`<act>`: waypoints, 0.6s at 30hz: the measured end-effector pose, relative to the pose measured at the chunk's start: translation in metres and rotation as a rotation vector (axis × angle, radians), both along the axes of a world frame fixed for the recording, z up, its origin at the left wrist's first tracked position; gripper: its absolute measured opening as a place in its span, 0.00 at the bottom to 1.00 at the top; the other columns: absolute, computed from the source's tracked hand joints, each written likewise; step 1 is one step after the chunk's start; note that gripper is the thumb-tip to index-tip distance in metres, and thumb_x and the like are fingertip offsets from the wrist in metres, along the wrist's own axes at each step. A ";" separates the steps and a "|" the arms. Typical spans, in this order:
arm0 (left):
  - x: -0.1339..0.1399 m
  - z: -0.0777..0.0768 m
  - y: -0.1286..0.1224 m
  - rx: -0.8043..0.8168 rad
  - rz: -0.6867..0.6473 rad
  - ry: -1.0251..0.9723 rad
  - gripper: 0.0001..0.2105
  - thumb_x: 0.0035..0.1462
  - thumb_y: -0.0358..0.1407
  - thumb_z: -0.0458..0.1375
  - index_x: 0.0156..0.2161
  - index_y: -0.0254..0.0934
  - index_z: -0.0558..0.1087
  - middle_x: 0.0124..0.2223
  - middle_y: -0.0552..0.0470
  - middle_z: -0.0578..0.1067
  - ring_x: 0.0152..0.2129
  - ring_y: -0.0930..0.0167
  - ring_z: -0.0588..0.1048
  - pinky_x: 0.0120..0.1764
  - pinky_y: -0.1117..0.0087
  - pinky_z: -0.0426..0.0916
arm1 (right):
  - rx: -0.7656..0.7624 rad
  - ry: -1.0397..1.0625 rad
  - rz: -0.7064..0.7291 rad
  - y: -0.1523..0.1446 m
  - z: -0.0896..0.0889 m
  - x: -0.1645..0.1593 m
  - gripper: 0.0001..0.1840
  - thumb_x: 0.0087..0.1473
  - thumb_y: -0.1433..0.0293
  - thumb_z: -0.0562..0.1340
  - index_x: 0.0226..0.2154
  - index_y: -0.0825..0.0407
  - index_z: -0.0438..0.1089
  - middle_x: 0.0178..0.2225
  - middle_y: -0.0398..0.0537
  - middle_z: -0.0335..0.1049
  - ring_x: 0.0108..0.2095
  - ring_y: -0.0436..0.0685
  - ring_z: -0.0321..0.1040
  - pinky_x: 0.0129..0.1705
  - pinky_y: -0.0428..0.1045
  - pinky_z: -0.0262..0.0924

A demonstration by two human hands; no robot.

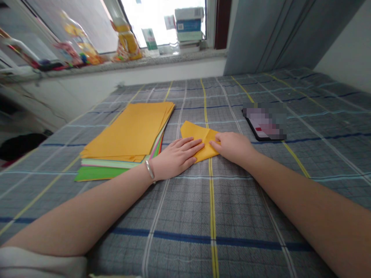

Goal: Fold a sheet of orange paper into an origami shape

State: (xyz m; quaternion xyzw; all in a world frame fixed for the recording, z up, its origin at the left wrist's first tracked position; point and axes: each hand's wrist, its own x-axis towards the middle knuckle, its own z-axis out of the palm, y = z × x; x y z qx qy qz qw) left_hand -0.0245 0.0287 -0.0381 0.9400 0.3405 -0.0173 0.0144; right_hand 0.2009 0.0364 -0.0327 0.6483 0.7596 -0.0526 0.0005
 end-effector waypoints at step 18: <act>0.004 -0.005 0.007 0.016 0.011 -0.071 0.26 0.72 0.43 0.38 0.71 0.40 0.57 0.72 0.56 0.59 0.69 0.55 0.52 0.67 0.50 0.48 | 0.036 0.072 -0.093 -0.002 -0.001 -0.002 0.17 0.62 0.55 0.53 0.36 0.49 0.69 0.33 0.50 0.76 0.34 0.61 0.70 0.29 0.52 0.49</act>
